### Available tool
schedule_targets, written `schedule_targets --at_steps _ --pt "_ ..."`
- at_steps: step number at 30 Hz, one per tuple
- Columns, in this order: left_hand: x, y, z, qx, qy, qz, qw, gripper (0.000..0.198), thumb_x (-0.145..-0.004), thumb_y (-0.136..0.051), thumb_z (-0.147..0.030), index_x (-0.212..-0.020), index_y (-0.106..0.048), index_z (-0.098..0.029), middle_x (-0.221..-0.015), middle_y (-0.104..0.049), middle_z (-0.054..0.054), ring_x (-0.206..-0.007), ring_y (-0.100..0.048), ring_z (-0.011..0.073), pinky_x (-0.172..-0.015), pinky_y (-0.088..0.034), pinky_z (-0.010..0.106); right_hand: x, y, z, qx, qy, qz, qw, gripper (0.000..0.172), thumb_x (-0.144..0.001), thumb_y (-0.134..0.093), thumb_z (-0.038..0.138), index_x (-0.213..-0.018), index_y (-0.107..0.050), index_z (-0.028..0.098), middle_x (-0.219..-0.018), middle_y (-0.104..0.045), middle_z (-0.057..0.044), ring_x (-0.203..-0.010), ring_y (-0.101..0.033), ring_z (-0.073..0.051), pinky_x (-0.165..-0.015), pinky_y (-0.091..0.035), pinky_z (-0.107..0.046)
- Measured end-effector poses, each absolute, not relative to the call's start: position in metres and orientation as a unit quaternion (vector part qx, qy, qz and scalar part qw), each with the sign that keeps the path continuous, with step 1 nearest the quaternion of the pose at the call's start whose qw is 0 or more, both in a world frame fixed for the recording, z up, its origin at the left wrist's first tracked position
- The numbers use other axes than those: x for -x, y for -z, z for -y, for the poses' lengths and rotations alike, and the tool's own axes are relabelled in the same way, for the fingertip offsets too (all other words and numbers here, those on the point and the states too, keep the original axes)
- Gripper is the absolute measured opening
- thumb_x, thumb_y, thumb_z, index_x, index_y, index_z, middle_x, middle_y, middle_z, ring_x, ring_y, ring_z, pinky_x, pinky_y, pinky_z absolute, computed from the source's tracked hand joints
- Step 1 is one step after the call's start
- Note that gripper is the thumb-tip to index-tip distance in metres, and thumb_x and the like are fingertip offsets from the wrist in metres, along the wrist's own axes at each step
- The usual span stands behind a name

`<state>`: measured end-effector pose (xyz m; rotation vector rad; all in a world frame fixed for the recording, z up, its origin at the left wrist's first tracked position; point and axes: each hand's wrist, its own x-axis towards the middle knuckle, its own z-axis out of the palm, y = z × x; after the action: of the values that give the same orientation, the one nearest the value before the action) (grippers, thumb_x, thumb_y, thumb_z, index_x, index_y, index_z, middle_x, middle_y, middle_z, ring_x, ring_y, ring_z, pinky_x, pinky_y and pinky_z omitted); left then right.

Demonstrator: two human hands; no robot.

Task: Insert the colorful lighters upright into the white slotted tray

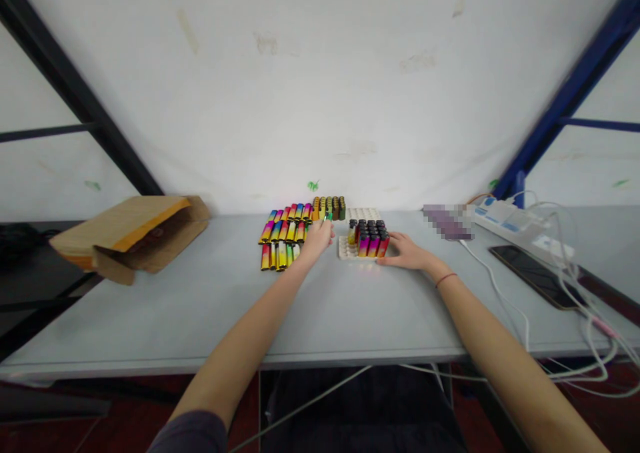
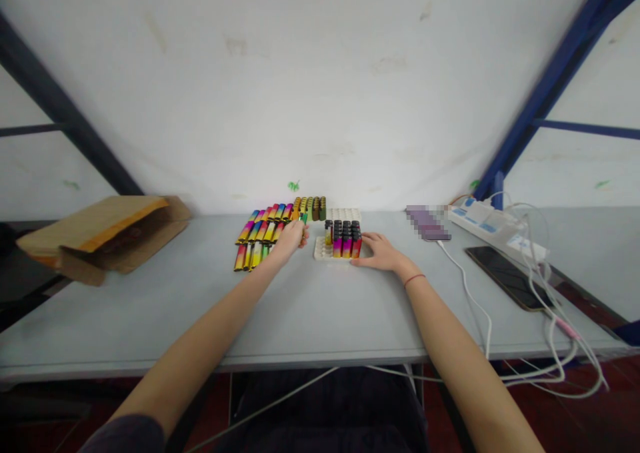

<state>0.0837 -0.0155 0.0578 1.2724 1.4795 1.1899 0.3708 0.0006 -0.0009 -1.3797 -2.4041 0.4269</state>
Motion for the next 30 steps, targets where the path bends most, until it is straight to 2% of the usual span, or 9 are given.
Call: schedule_targets --at_steps 5,8,11,15,18,21,24,27,30 --pt "-0.096 -0.046 0.017 -0.45 -0.56 -0.511 0.472 0.019 -0.102 -0.05 -0.035 -0.089 -0.057 -0.022 -0.06 -0.045 -0.006 -0.048 -0.046 0.0103 -0.048 -0.037 0.02 -0.37 0.0 0.0 0.487 -0.149 0.845 0.16 0.093 -0.079 -0.072 0.08 -0.148 -0.064 0.019 -0.159 -0.056 -0.02 -0.149 -0.047 -0.046 -0.126 -0.035 -0.064" --pt "-0.095 -0.042 0.023 -0.435 -0.596 -0.48 0.475 0.028 -0.103 -0.055 -0.046 -0.088 -0.054 -0.022 -0.064 -0.051 -0.005 -0.051 -0.051 0.0099 -0.052 -0.042 0.021 -0.371 0.001 0.0 0.491 -0.153 0.841 0.165 0.094 -0.079 -0.071 0.081 -0.148 -0.063 0.019 -0.158 -0.056 -0.02 -0.149 -0.047 -0.047 -0.125 -0.036 -0.064" --pt "-0.091 -0.043 0.026 -0.41 -0.608 -0.462 0.498 0.03 -0.101 -0.058 -0.049 -0.09 -0.051 -0.022 -0.069 -0.059 -0.004 -0.05 -0.054 0.0095 -0.053 -0.045 0.022 -0.372 0.002 -0.001 0.49 -0.155 0.84 0.171 0.095 -0.078 -0.071 0.082 -0.149 -0.063 0.02 -0.157 -0.057 -0.019 -0.148 -0.048 -0.047 -0.125 -0.037 -0.064" --pt "-0.088 -0.046 0.026 -0.355 -0.602 -0.455 0.552 0.03 -0.102 -0.052 -0.049 -0.091 -0.051 -0.022 -0.061 -0.051 -0.007 -0.043 -0.046 0.008 -0.047 -0.04 0.02 -0.372 0.004 -0.002 0.492 -0.152 0.841 0.168 0.094 -0.078 -0.072 0.08 -0.15 -0.062 0.02 -0.156 -0.058 -0.019 -0.148 -0.048 -0.046 -0.125 -0.038 -0.061" --pt "-0.087 -0.046 0.026 -0.36 -0.59 -0.442 0.572 0.041 -0.101 -0.052 -0.06 -0.097 -0.057 -0.019 -0.056 -0.045 -0.009 -0.042 -0.042 0.0077 -0.047 -0.038 0.02 -0.372 0.005 -0.004 0.485 -0.148 0.845 0.167 0.091 -0.079 -0.071 0.079 -0.147 -0.064 0.019 -0.155 -0.06 -0.019 -0.147 -0.05 -0.045 -0.124 -0.038 -0.061" --pt "-0.087 -0.045 0.027 -0.369 -0.606 -0.429 0.559 0.051 -0.097 -0.055 -0.07 -0.101 -0.059 -0.019 -0.06 -0.05 -0.007 -0.044 -0.047 0.0079 -0.049 -0.042 0.02 -0.372 0.005 -0.004 0.48 -0.148 0.847 0.174 0.092 -0.079 -0.072 0.079 -0.148 -0.064 0.019 -0.155 -0.06 -0.02 -0.146 -0.051 -0.045 -0.124 -0.037 -0.063" --pt "-0.088 -0.043 0.027 -0.353 -0.609 -0.425 0.569 0.053 -0.096 -0.052 -0.074 -0.1 -0.054 -0.022 -0.063 -0.055 -0.006 -0.046 -0.052 0.0098 -0.05 -0.044 0.021 -0.372 0.005 -0.003 0.489 -0.152 0.842 0.173 0.096 -0.078 -0.072 0.08 -0.149 -0.063 0.017 -0.157 -0.058 -0.021 -0.147 -0.049 -0.047 -0.125 -0.036 -0.063" --pt "-0.087 -0.042 0.026 -0.341 -0.595 -0.417 0.596 0.053 -0.096 -0.048 -0.076 -0.093 -0.051 -0.023 -0.056 -0.046 -0.009 -0.039 -0.041 0.0082 -0.044 -0.035 0.019 -0.372 0.007 -0.004 0.491 -0.149 0.841 0.173 0.095 -0.078 -0.072 0.081 -0.148 -0.063 0.018 -0.156 -0.058 -0.02 -0.147 -0.049 -0.046 -0.124 -0.037 -0.063" --pt "-0.085 -0.042 0.025 -0.333 -0.585 -0.406 0.618 0.057 -0.096 -0.042 -0.076 -0.077 -0.046 -0.023 -0.05 -0.034 -0.01 -0.036 -0.026 0.0061 -0.041 -0.027 0.017 -0.372 0.008 -0.005 0.481 -0.144 0.847 0.175 0.09 -0.08 -0.071 0.08 -0.147 -0.064 0.021 -0.154 -0.06 -0.018 -0.145 -0.052 -0.044 -0.124 -0.038 -0.061"
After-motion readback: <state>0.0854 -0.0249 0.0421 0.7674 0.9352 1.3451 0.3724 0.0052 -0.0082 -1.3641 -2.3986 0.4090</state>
